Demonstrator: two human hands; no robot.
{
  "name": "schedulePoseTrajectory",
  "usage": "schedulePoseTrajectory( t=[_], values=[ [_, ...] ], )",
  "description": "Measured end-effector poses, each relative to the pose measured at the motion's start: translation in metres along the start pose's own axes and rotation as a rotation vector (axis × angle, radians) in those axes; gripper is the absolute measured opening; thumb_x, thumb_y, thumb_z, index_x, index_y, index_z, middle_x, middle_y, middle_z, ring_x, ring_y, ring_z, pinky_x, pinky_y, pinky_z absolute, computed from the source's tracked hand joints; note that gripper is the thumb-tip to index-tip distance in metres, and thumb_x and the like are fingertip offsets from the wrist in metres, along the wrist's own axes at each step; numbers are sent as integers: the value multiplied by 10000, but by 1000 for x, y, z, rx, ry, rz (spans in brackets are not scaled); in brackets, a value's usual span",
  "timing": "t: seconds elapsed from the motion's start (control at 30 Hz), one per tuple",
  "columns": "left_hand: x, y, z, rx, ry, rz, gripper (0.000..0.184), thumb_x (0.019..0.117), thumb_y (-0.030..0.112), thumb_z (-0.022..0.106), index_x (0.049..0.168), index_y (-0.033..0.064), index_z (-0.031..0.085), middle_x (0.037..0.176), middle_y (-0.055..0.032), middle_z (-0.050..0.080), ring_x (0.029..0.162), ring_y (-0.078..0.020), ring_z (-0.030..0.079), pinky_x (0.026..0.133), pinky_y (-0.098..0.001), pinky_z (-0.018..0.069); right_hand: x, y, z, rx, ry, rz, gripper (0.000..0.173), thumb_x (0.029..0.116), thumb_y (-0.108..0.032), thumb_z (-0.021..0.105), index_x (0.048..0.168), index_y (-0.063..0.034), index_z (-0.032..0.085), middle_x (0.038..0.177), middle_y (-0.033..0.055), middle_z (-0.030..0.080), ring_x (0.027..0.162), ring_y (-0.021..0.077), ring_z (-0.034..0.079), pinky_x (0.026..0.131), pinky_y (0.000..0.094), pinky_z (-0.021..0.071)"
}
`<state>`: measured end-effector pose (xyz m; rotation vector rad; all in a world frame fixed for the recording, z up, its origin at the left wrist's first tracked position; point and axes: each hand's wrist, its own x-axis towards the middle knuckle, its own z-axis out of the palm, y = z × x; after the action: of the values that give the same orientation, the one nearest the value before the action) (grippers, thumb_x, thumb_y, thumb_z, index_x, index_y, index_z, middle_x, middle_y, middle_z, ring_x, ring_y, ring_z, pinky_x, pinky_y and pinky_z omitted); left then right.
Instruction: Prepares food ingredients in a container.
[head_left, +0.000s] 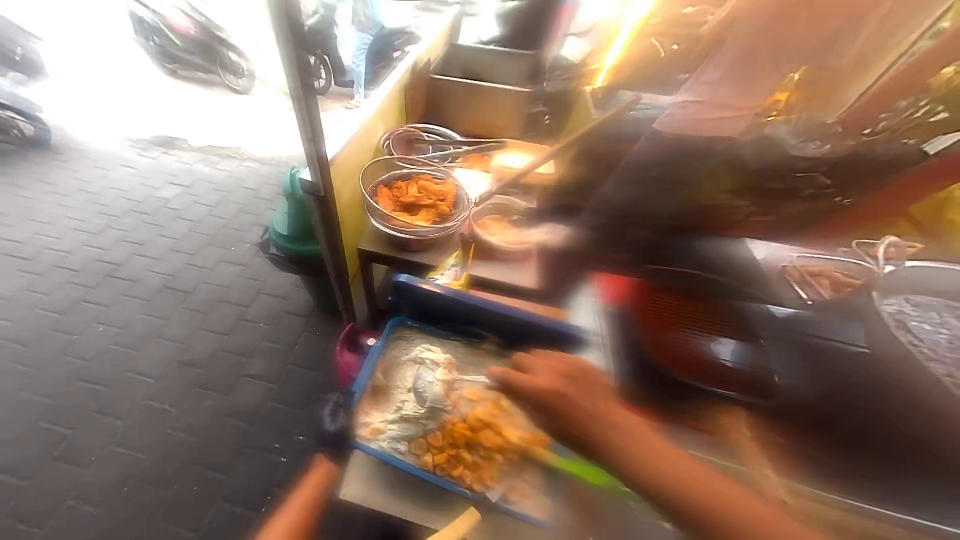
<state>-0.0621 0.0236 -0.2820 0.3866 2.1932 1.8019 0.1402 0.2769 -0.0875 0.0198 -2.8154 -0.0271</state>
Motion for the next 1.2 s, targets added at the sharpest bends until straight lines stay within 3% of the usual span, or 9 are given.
schedulePoseTrajectory(
  t=[0.17, 0.3, 0.4, 0.47, 0.57, 0.7, 0.8, 1.03, 1.2],
  values=[
    [-8, 17, 1, 53, 0, -44, 361, 1068, 103, 392, 1211, -154, 601, 1163, -233, 648, 1069, -134, 609, 998, -261, 465, -20, 0, 8, 61, 53, 181, 295, 1029, -405, 534, 1080, -267, 789, 752, -4, 644, 677, 182, 651, 566, 372, 532],
    [-8, 13, 0, 108, -7, -32, 400, 1066, 164, 403, 1191, -125, 649, 1167, -233, 674, 1080, -176, 641, 1008, -300, 475, -32, -3, 21, 142, 119, 307, 302, 1024, -440, 539, 1087, -296, 796, 759, -32, 643, 677, 151, 635, 584, 367, 524],
    [-15, 46, 1, 126, -54, -164, 403, 1096, 115, 350, 1297, -150, 577, 1319, -286, 601, 1229, -240, 581, 1099, -325, 401, -33, -10, 31, 247, 112, 408, 276, 1017, -435, 568, 1102, -306, 797, 783, -51, 658, 660, 129, 636, 556, 381, 524],
    [-17, 49, 3, 114, -26, -171, 363, 1087, 101, 386, 1236, -135, 619, 1235, -262, 645, 1152, -224, 616, 1055, -335, 445, -34, -14, 36, 302, 81, 458, 277, 1016, -442, 572, 1100, -305, 797, 808, -64, 680, 689, 120, 653, 582, 397, 544],
    [-11, 23, 0, 110, -14, -15, 382, 1075, 130, 393, 1164, -142, 647, 1121, -231, 678, 1031, -144, 633, 975, -271, 480, -35, -23, 47, 341, 129, 504, 286, 1011, -478, 574, 1085, -318, 799, 805, -85, 683, 703, 93, 656, 605, 385, 551],
    [-12, 39, -3, 71, -52, -97, 373, 1085, 97, 382, 1230, -164, 606, 1204, -262, 648, 1106, -156, 614, 1026, -256, 450, -29, -37, 55, 383, 113, 581, 306, 1009, -496, 574, 1083, -310, 805, 850, -87, 725, 765, 92, 689, 667, 404, 571],
    [-6, 15, -3, 93, -20, -9, 404, 1054, 168, 395, 1137, -132, 654, 1076, -198, 687, 1002, -112, 643, 955, -255, 488, -26, -44, 60, 373, 139, 590, 294, 1009, -497, 574, 1075, -325, 803, 846, -102, 722, 757, 75, 684, 662, 390, 570],
    [3, 3, -6, 44, -27, 30, 419, 1048, 199, 388, 1133, -103, 666, 1063, -160, 697, 1021, -83, 640, 969, -234, 486, -20, -58, 84, 352, 210, 608, 276, 1010, -442, 602, 1074, -276, 812, 880, -84, 747, 786, 70, 704, 683, 353, 589],
    [0, 0, -4, -3, -12, 29, 426, 1052, 208, 405, 1162, -116, 659, 1117, -201, 695, 1064, -123, 650, 987, -244, 485, -18, -68, 96, 366, 306, 591, 235, 1002, -373, 643, 1064, -230, 818, 887, -77, 750, 788, 43, 701, 706, 289, 601]
  ],
)
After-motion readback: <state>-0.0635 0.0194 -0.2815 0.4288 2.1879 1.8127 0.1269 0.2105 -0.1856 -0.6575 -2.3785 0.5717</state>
